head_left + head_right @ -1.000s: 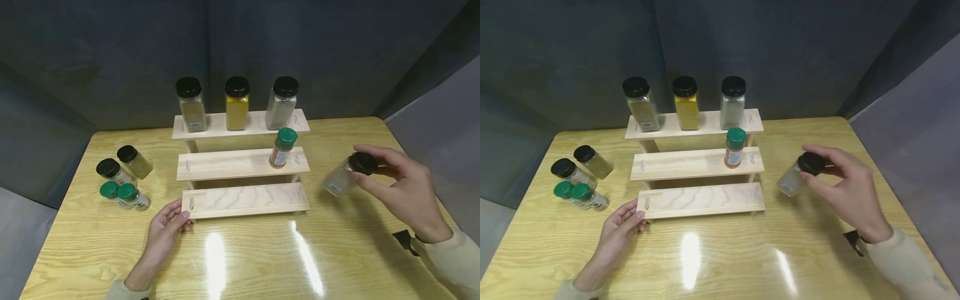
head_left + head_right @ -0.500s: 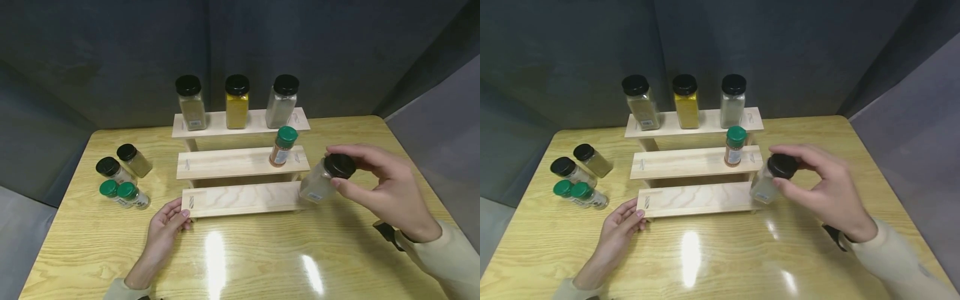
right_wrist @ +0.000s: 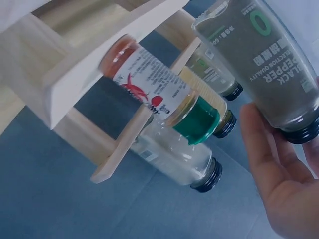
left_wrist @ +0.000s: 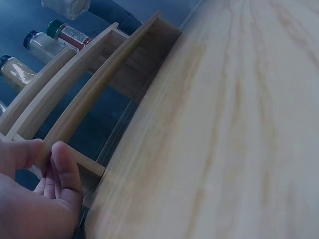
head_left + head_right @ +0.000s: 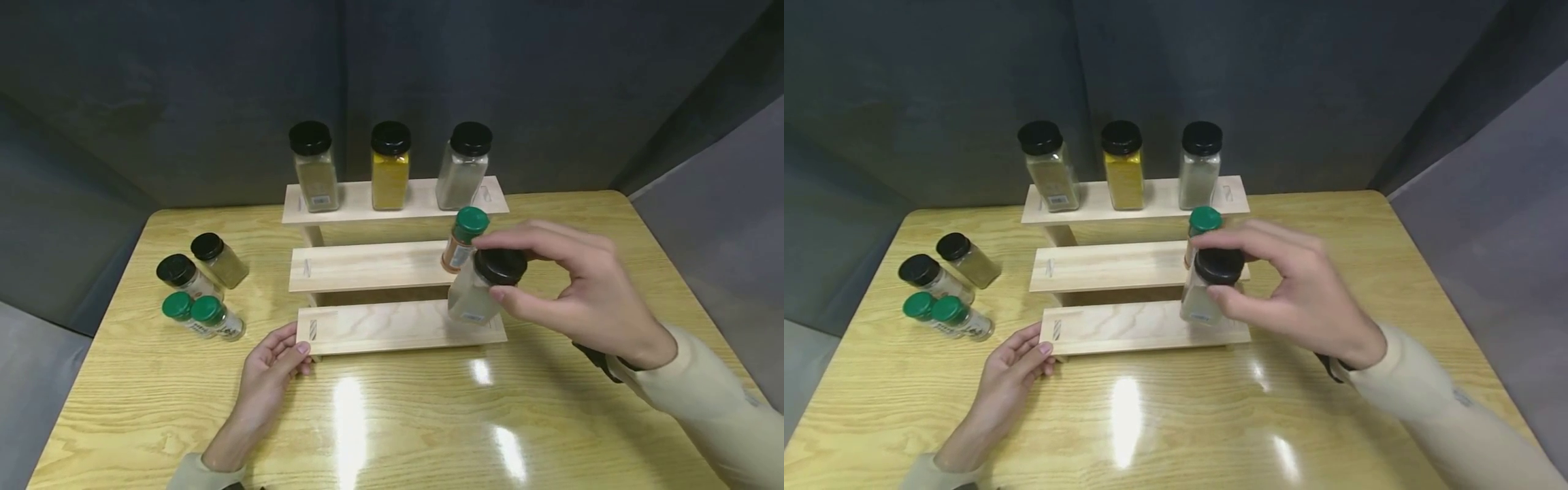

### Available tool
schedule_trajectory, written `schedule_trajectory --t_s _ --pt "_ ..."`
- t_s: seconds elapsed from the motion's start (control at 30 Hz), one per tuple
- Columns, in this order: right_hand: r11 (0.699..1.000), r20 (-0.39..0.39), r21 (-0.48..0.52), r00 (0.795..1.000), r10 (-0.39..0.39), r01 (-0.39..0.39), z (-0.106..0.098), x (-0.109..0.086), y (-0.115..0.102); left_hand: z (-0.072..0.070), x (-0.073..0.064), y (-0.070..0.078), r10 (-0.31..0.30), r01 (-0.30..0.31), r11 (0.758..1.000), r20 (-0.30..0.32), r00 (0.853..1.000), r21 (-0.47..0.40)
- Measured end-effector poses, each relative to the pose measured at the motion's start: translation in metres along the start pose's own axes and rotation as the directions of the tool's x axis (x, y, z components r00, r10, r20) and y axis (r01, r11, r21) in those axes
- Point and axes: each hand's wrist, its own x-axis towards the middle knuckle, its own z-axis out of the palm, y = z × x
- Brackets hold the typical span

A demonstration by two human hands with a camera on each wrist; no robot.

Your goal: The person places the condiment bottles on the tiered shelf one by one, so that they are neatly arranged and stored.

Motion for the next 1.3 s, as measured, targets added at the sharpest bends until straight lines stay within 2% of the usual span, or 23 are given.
schedule_trajectory --t_s 0.2,0.33,0.47,0.63,0.83,1.3 --pt "0.999 0.049 0.035 0.999 -0.022 0.02 0.007 0.015 0.0 0.0 0.0 0.001 0.005 -0.005 1.0 0.002 1.0 0.003" --pt "1.0 0.072 0.001 0.997 -0.024 0.024 0.009 0.024 0.002 0.0 0.001 0.001 0.004 -0.004 1.0 0.004 1.0 0.005" --pt "0.999 0.078 -0.018 0.996 -0.034 0.035 0.01 0.034 0.003 -0.001 0.001 0.0 0.001 -0.001 1.0 0.0 1.0 0.004" --pt "1.0 0.071 -0.006 0.997 -0.003 0.004 0.015 0.045 0.001 -0.001 0.001 0.0 0.007 -0.007 1.0 -0.002 1.0 0.006" --pt "1.0 0.078 0.013 0.997 0.025 -0.026 0.024 0.053 0.004 0.0 0.001 0.0 0.023 -0.023 1.0 0.004 1.0 -0.006" --pt "0.997 0.132 -0.042 0.989 0.064 -0.059 0.045 0.062 0.019 0.0 0.001 0.0 0.03 -0.03 0.999 0.013 0.999 -0.019"
